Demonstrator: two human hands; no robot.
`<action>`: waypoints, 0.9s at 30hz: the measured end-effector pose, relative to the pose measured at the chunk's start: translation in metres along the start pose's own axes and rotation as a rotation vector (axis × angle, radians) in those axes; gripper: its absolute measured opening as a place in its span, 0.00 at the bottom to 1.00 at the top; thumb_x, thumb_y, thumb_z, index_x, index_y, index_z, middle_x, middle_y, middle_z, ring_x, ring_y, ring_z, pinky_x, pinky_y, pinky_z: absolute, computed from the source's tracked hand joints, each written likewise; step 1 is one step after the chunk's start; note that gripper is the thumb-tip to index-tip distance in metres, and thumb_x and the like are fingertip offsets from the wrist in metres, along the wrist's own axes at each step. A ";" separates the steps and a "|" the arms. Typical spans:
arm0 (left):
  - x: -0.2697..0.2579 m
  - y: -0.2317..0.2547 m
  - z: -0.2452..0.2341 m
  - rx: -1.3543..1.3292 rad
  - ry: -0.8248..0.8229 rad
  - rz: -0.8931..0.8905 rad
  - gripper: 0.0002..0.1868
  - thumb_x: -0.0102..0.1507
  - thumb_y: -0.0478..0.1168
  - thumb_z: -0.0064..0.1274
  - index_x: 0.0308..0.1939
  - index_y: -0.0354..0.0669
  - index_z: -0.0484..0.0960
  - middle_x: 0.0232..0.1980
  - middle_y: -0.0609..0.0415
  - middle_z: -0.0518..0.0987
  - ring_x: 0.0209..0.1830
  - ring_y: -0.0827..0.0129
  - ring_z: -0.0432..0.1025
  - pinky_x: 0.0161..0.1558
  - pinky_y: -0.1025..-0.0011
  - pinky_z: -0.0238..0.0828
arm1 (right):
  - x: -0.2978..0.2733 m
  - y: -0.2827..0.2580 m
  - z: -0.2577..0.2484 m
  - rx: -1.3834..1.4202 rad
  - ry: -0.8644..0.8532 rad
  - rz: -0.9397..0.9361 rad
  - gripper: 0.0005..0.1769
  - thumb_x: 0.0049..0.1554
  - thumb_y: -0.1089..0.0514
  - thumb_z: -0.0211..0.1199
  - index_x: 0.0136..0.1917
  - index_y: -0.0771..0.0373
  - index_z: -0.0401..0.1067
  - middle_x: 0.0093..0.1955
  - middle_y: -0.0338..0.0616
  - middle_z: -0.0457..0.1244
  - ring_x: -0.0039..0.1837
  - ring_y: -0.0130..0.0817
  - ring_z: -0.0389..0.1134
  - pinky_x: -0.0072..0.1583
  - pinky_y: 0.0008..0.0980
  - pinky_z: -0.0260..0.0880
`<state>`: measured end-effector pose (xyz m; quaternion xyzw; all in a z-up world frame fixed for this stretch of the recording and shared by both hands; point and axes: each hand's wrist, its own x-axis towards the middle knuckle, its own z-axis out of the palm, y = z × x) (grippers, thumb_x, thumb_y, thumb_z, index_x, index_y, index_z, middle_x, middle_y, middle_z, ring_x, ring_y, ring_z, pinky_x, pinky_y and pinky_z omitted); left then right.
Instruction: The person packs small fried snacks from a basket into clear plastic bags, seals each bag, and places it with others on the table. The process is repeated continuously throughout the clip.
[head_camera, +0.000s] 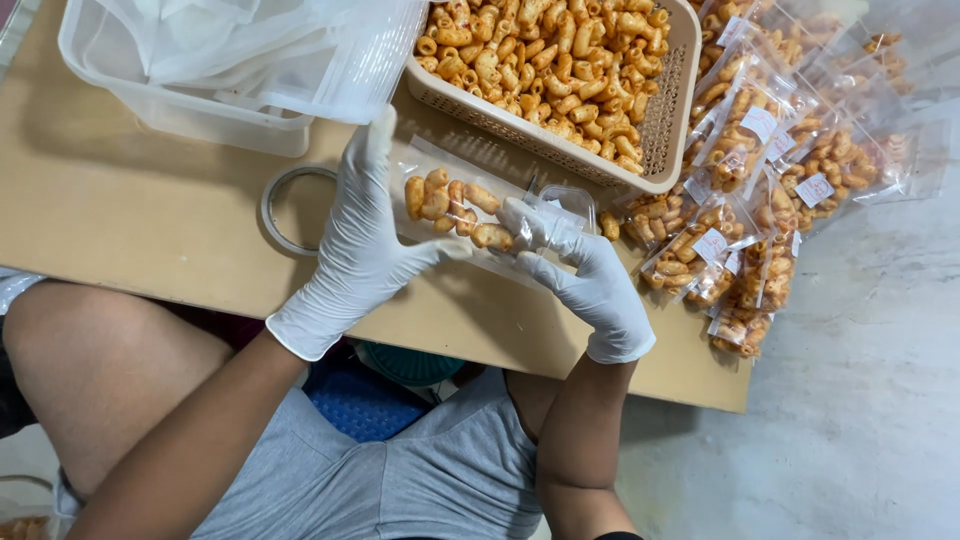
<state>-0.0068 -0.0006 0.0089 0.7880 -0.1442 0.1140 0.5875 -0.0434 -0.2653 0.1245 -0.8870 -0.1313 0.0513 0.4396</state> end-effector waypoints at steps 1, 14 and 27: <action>-0.001 -0.012 0.003 0.000 -0.002 0.001 0.77 0.61 0.54 0.91 0.98 0.52 0.46 0.95 0.31 0.54 0.97 0.27 0.49 0.90 0.28 0.55 | -0.004 0.014 -0.001 0.001 0.002 0.000 0.13 0.68 0.52 0.80 0.66 0.46 0.91 0.59 0.33 0.81 0.62 0.22 0.73 0.67 0.36 0.74; -0.006 -0.031 0.016 0.493 -0.004 0.437 0.48 0.54 0.64 0.83 0.74 0.55 0.85 0.59 0.53 0.81 0.62 0.49 0.79 0.62 0.45 0.81 | -0.001 0.014 0.013 0.131 0.028 0.027 0.16 0.67 0.59 0.78 0.68 0.50 0.90 0.59 0.43 0.82 0.66 0.30 0.77 0.70 0.40 0.79; -0.008 -0.019 0.013 0.462 0.074 0.398 0.49 0.55 0.64 0.85 0.74 0.49 0.84 0.58 0.49 0.78 0.62 0.40 0.77 0.55 0.41 0.87 | -0.001 0.034 0.027 0.010 0.359 -0.013 0.11 0.61 0.61 0.88 0.56 0.51 0.94 0.53 0.42 0.82 0.59 0.33 0.83 0.68 0.40 0.83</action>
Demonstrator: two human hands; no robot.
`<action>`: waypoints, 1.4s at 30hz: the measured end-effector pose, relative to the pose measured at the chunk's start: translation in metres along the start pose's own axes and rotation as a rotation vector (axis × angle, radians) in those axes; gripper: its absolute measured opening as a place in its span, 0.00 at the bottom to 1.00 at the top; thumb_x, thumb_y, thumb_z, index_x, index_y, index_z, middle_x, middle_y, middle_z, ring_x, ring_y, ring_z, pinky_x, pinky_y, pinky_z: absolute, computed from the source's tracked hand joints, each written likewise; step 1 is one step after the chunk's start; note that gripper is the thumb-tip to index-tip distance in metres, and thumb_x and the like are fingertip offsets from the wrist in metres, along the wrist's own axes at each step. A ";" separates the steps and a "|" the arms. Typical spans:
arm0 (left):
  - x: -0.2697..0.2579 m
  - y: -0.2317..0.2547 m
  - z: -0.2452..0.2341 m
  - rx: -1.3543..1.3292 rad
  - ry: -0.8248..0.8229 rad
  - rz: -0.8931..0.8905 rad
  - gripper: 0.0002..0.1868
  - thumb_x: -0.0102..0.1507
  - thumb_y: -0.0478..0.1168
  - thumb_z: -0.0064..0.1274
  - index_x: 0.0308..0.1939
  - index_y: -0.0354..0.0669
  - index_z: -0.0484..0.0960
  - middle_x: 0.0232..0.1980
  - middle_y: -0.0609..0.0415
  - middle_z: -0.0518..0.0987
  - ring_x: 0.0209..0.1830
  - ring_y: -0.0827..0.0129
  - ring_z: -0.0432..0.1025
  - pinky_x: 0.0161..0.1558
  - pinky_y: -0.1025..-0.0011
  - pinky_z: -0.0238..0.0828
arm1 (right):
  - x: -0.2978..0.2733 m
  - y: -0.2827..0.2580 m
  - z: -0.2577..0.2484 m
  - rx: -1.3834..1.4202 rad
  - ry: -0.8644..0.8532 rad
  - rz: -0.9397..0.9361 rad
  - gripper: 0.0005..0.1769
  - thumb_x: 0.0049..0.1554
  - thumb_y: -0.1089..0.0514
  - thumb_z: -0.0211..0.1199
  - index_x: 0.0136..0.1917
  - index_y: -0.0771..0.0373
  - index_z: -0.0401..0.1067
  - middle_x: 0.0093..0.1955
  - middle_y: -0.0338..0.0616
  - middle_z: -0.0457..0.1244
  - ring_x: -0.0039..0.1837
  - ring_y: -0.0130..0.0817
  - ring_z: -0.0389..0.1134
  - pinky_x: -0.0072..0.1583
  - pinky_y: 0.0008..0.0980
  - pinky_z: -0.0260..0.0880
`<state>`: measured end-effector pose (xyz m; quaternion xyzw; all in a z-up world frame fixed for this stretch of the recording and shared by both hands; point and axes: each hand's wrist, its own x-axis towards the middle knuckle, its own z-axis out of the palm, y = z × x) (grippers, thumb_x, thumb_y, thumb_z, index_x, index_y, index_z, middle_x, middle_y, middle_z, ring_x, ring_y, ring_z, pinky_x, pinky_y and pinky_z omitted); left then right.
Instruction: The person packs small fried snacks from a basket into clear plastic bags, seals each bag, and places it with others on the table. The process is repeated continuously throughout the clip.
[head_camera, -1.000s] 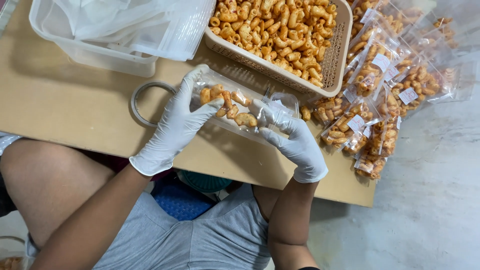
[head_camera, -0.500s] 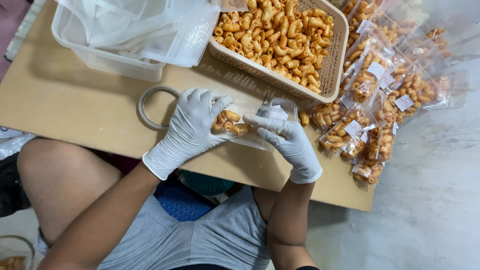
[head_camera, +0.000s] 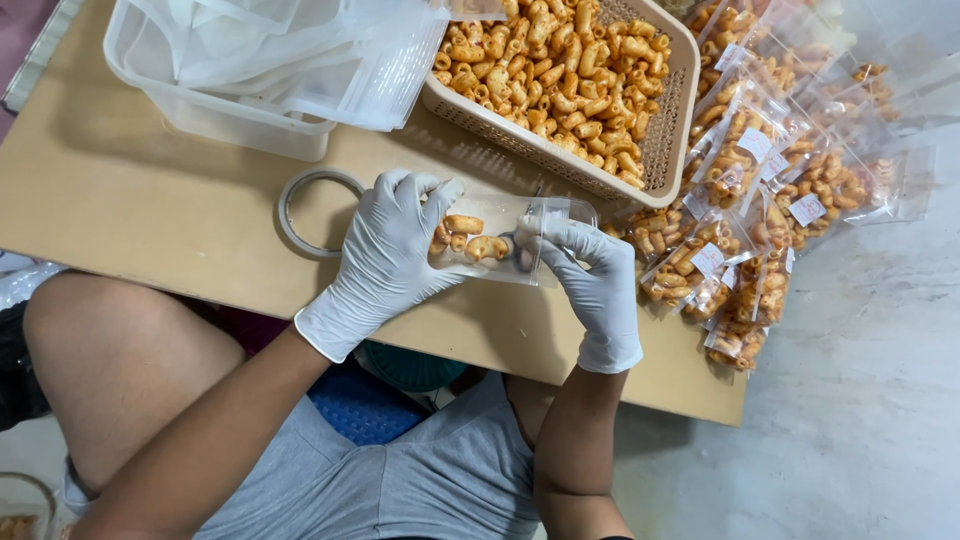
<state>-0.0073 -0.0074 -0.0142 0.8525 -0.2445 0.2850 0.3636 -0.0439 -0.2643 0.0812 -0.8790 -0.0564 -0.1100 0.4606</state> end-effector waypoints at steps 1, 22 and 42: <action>0.000 0.001 -0.001 0.001 -0.001 -0.006 0.49 0.55 0.64 0.85 0.74 0.49 0.84 0.58 0.49 0.78 0.62 0.40 0.77 0.55 0.41 0.87 | -0.002 -0.008 0.002 0.001 -0.006 0.002 0.11 0.61 0.61 0.88 0.56 0.51 0.94 0.53 0.42 0.82 0.59 0.33 0.83 0.68 0.40 0.83; -0.008 0.008 0.002 0.208 -0.003 0.071 0.44 0.53 0.69 0.77 0.65 0.49 0.85 0.59 0.50 0.80 0.64 0.48 0.77 0.53 0.48 0.82 | 0.000 -0.011 -0.003 0.105 -0.330 0.135 0.15 0.63 0.60 0.83 0.63 0.52 0.93 0.60 0.47 0.82 0.62 0.35 0.78 0.71 0.46 0.79; -0.010 0.005 0.013 0.147 -0.079 0.079 0.38 0.56 0.64 0.78 0.63 0.50 0.86 0.57 0.50 0.78 0.60 0.46 0.76 0.66 0.39 0.76 | 0.002 -0.023 0.002 0.048 -0.550 -0.083 0.24 0.79 0.53 0.57 0.85 0.50 0.77 0.68 0.58 0.76 0.70 0.53 0.79 0.73 0.61 0.77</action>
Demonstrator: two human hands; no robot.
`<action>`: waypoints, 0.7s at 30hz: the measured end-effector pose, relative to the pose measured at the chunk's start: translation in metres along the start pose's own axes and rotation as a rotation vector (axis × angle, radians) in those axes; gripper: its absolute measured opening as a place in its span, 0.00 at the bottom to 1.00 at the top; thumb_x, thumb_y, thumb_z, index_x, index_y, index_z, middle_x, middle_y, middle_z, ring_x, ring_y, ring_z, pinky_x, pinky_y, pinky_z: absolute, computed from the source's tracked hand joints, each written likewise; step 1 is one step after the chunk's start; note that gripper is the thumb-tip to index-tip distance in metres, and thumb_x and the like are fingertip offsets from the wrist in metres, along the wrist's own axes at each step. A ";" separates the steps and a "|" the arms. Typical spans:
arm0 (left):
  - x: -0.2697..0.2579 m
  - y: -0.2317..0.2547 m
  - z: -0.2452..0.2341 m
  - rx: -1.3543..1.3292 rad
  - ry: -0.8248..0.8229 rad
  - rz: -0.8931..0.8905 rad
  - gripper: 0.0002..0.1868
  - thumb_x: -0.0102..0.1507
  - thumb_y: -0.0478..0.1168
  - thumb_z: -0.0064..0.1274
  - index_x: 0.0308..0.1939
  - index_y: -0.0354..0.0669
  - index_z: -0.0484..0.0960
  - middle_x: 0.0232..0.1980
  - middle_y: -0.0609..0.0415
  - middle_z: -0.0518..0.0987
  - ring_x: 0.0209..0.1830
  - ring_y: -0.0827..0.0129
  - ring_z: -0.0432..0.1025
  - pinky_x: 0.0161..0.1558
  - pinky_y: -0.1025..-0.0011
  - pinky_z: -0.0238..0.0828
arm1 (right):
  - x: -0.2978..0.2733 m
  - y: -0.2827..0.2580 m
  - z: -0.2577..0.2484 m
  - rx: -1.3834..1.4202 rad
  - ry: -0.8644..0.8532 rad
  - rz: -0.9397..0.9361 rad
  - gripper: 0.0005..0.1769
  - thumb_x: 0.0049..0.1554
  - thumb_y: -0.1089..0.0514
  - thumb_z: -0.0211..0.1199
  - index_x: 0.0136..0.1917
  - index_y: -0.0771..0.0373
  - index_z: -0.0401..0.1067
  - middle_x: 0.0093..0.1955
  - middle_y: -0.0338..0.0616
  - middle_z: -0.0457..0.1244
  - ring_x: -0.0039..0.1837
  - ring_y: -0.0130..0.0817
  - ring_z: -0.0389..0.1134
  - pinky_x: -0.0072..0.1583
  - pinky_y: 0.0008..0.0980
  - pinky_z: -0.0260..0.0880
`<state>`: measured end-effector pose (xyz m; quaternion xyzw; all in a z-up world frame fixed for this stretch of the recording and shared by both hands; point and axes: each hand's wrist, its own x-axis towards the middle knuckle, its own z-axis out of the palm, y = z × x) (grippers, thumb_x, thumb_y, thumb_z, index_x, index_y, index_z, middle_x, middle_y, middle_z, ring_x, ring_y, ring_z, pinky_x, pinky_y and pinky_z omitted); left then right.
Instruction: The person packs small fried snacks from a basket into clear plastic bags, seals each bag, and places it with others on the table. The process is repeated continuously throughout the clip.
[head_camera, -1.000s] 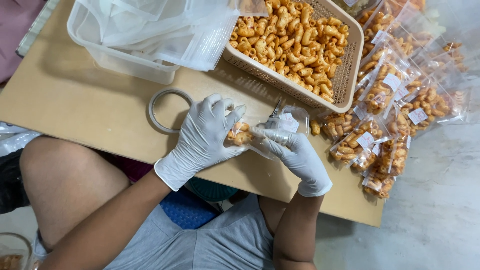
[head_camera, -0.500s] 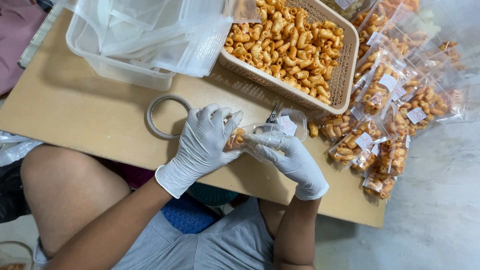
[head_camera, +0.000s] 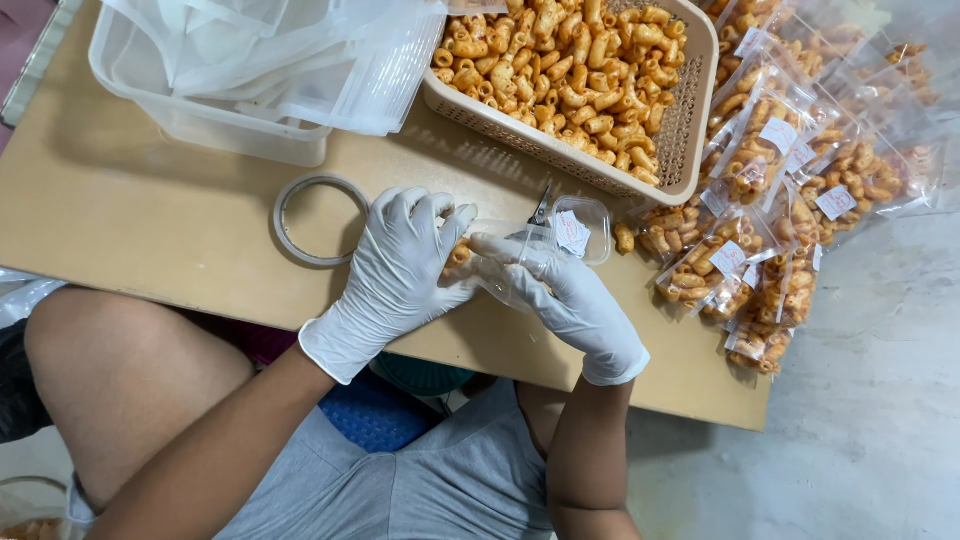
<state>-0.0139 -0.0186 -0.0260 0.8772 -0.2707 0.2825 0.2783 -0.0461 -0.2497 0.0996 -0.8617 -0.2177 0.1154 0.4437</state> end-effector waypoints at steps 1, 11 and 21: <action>-0.001 -0.001 0.001 -0.002 0.000 0.000 0.38 0.56 0.64 0.78 0.63 0.50 0.86 0.57 0.50 0.78 0.60 0.46 0.76 0.66 0.39 0.76 | 0.000 0.000 0.003 -0.001 0.001 0.002 0.24 0.79 0.53 0.57 0.85 0.50 0.77 0.68 0.58 0.76 0.70 0.53 0.79 0.73 0.61 0.77; 0.007 0.006 -0.014 0.097 -0.038 0.007 0.44 0.57 0.73 0.74 0.68 0.55 0.82 0.64 0.52 0.77 0.68 0.51 0.71 0.71 0.40 0.69 | -0.003 0.014 -0.003 0.051 0.070 -0.005 0.21 0.74 0.56 0.69 0.78 0.50 0.84 0.71 0.54 0.76 0.75 0.49 0.75 0.76 0.57 0.75; -0.003 -0.004 0.000 -0.012 -0.068 0.049 0.41 0.64 0.75 0.69 0.77 0.69 0.82 0.64 0.56 0.76 0.71 0.54 0.67 0.76 0.42 0.65 | -0.006 0.004 -0.006 0.046 0.120 0.018 0.16 0.66 0.55 0.82 0.67 0.47 0.90 0.71 0.51 0.79 0.77 0.50 0.76 0.79 0.57 0.74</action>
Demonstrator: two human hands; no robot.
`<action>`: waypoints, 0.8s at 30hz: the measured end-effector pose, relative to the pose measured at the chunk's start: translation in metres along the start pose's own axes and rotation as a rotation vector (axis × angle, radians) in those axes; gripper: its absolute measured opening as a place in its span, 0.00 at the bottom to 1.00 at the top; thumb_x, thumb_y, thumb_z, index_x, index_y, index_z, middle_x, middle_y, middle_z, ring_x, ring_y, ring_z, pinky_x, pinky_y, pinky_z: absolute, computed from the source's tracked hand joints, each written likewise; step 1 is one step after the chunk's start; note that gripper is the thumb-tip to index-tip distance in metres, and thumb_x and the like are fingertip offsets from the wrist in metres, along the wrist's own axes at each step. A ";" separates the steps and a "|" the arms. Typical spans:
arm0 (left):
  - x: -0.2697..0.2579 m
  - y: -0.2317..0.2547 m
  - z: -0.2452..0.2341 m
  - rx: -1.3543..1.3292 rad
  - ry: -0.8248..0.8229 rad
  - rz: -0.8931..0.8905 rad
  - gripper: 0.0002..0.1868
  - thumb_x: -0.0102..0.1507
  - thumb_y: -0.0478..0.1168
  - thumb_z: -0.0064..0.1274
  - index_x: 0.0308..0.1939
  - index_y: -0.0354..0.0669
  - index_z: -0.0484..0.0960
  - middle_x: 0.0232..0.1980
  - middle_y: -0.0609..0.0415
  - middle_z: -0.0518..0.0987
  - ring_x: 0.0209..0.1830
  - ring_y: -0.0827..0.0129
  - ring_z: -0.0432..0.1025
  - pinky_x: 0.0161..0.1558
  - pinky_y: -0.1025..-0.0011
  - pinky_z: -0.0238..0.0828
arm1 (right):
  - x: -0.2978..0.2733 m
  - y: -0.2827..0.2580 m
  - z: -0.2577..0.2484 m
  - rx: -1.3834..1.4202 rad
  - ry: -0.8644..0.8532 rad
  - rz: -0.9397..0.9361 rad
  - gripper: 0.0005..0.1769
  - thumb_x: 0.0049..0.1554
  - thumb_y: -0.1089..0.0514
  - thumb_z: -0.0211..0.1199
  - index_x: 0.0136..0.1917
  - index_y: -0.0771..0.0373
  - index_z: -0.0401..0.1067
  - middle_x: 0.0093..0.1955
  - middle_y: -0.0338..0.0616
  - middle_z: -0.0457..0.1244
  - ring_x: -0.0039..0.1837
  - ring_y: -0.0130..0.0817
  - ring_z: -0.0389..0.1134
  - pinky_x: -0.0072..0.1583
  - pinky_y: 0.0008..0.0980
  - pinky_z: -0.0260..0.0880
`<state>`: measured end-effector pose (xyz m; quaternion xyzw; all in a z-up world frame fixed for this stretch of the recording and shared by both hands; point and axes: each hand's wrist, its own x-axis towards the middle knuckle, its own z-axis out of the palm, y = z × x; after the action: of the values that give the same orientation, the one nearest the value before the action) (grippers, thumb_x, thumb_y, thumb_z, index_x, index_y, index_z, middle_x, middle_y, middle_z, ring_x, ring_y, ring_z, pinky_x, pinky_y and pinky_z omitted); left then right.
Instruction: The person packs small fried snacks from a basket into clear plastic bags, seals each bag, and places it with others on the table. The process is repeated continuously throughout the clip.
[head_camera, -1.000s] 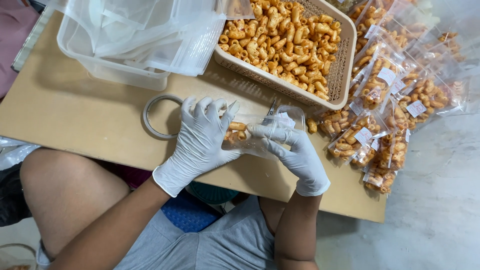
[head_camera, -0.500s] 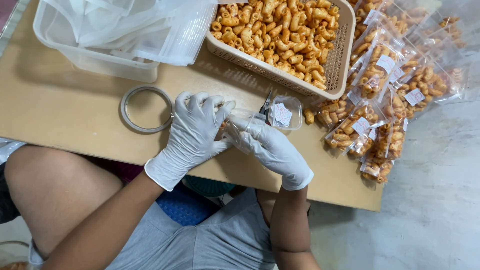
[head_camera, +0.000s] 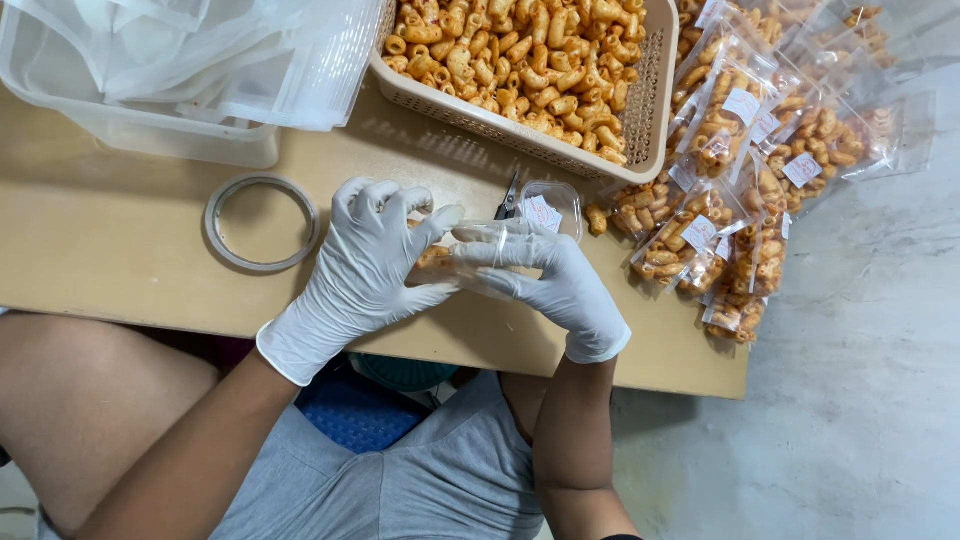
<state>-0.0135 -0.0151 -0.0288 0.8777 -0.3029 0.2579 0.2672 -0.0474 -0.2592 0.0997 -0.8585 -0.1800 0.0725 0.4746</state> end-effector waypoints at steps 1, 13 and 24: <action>0.000 -0.002 0.001 -0.001 0.000 0.001 0.41 0.64 0.75 0.69 0.77 0.69 0.82 0.64 0.56 0.76 0.71 0.54 0.67 0.76 0.42 0.65 | 0.000 -0.001 -0.004 0.000 0.001 0.001 0.16 0.66 0.55 0.82 0.67 0.47 0.90 0.71 0.51 0.79 0.77 0.50 0.76 0.79 0.57 0.74; 0.015 -0.015 -0.025 -0.244 0.213 -0.053 0.47 0.61 0.64 0.83 0.78 0.47 0.86 0.53 0.57 0.85 0.60 0.49 0.77 0.74 0.44 0.70 | 0.066 0.034 -0.050 -0.066 0.547 0.042 0.16 0.80 0.56 0.66 0.78 0.57 0.81 0.73 0.56 0.73 0.78 0.52 0.72 0.83 0.68 0.65; 0.017 -0.006 -0.021 -0.070 0.150 -0.169 0.49 0.68 0.76 0.70 0.80 0.48 0.82 0.66 0.50 0.82 0.64 0.48 0.72 0.70 0.48 0.66 | 0.112 0.059 -0.062 -0.690 0.161 0.123 0.33 0.76 0.23 0.40 0.51 0.43 0.75 0.48 0.32 0.66 0.55 0.41 0.67 0.54 0.51 0.64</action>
<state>-0.0039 -0.0044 -0.0057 0.8685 -0.2160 0.2885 0.3404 0.0889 -0.2945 0.0883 -0.9804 -0.1041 -0.0320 0.1642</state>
